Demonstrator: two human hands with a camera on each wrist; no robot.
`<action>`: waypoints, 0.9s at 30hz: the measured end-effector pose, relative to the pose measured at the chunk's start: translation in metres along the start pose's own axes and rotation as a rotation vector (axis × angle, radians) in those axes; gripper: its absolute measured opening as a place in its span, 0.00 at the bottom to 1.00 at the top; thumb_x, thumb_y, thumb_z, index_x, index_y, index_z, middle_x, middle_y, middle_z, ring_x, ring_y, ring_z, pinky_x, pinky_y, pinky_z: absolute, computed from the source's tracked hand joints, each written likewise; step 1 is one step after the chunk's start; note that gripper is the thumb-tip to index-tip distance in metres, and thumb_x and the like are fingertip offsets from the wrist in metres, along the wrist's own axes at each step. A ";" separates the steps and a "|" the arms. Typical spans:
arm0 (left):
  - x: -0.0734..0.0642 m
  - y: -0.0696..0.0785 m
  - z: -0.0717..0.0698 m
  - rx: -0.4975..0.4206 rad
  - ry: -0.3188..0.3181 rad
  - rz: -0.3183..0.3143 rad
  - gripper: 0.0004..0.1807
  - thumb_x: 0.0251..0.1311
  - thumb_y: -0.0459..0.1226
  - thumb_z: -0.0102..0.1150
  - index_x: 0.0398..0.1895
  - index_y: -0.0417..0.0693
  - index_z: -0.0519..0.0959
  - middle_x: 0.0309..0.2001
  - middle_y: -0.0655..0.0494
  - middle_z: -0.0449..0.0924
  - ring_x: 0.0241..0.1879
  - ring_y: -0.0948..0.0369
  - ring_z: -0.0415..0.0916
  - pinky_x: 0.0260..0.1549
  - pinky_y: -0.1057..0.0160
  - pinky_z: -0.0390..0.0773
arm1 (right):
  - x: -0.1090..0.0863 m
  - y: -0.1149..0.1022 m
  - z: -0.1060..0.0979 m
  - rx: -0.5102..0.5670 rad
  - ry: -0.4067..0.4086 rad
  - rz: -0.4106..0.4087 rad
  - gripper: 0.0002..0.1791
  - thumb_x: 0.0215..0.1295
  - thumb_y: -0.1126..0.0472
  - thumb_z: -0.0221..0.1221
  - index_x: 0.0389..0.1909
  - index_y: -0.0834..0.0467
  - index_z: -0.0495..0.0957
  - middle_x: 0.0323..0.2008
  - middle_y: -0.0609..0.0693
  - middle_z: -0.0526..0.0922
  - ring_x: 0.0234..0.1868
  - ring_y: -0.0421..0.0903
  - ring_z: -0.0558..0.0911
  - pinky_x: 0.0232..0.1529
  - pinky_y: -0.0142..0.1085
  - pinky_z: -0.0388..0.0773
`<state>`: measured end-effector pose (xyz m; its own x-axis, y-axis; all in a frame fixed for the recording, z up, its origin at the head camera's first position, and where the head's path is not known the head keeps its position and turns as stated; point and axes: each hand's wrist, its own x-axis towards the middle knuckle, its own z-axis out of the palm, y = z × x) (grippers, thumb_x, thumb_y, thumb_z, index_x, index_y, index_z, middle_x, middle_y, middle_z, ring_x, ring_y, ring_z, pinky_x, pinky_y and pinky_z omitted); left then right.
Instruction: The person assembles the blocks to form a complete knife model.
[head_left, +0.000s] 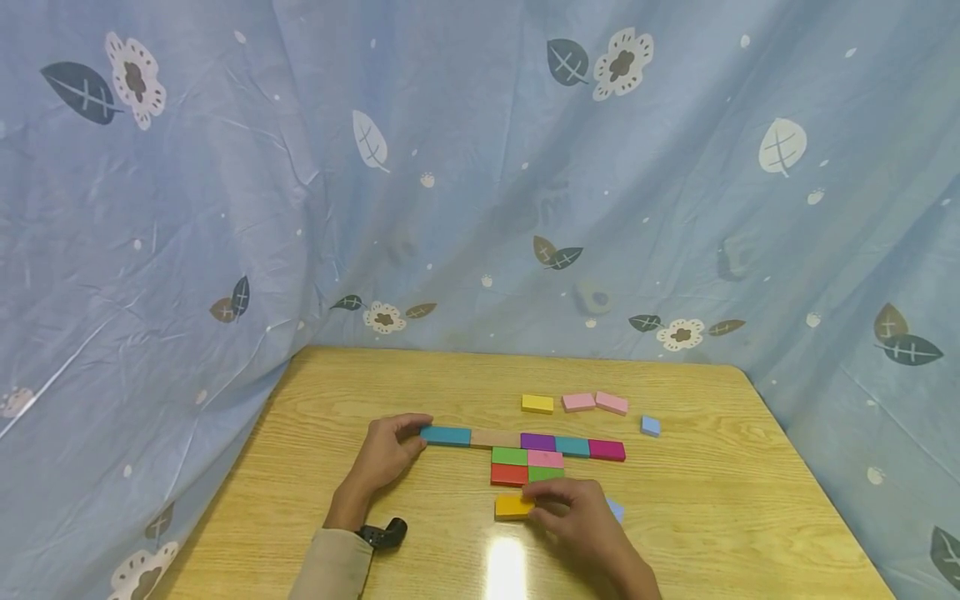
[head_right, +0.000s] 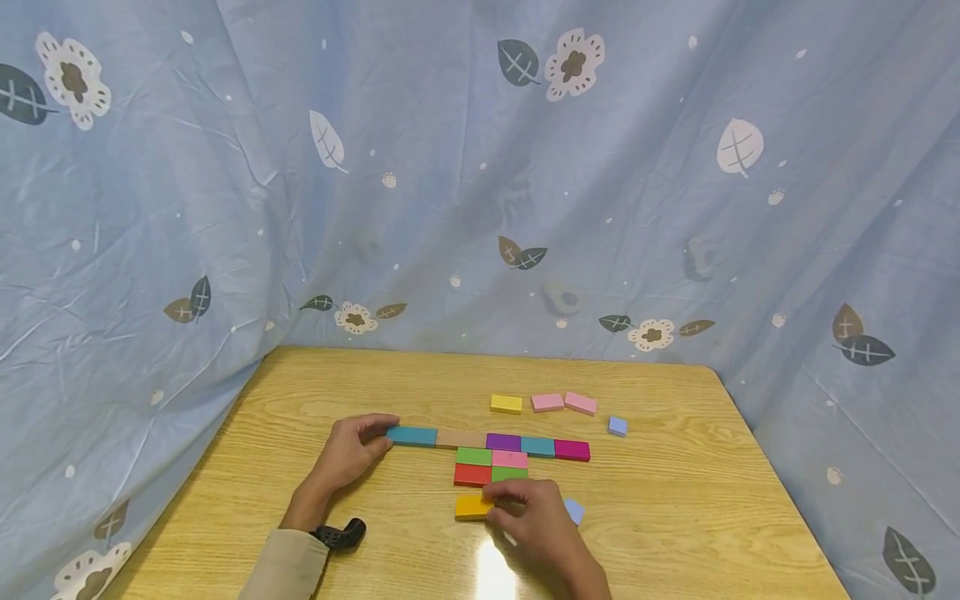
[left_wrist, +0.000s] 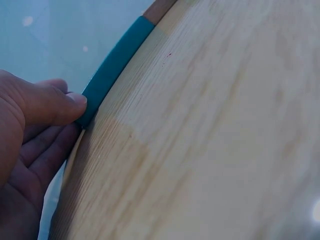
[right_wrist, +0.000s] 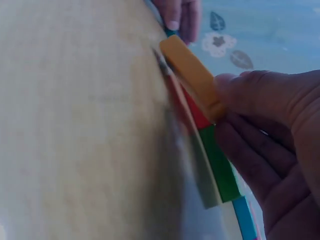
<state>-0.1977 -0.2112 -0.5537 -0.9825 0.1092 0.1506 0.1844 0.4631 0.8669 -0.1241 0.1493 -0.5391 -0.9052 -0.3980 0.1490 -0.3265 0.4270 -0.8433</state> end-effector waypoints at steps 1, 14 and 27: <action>0.000 0.000 0.000 -0.001 -0.001 0.001 0.22 0.67 0.25 0.71 0.63 0.45 0.88 0.61 0.51 0.90 0.64 0.50 0.86 0.66 0.46 0.85 | 0.000 0.000 0.002 -0.019 -0.015 -0.001 0.11 0.68 0.62 0.75 0.49 0.49 0.93 0.48 0.42 0.94 0.53 0.40 0.90 0.56 0.28 0.88; 0.001 -0.002 0.000 0.005 0.002 0.013 0.22 0.67 0.25 0.71 0.63 0.45 0.88 0.61 0.51 0.90 0.64 0.50 0.87 0.66 0.47 0.85 | 0.000 -0.007 0.016 -0.119 0.038 -0.244 0.15 0.63 0.72 0.74 0.46 0.53 0.92 0.43 0.41 0.94 0.47 0.39 0.91 0.53 0.35 0.91; -0.001 -0.001 0.000 0.001 0.005 0.012 0.22 0.67 0.25 0.71 0.63 0.46 0.88 0.61 0.51 0.90 0.63 0.50 0.87 0.66 0.46 0.85 | 0.013 -0.003 0.026 -0.283 0.124 -0.360 0.14 0.59 0.74 0.77 0.41 0.54 0.91 0.40 0.41 0.94 0.44 0.38 0.91 0.49 0.37 0.92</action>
<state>-0.1969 -0.2118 -0.5549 -0.9804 0.1099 0.1633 0.1958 0.4623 0.8648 -0.1275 0.1218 -0.5484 -0.7410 -0.4689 0.4807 -0.6711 0.4911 -0.5554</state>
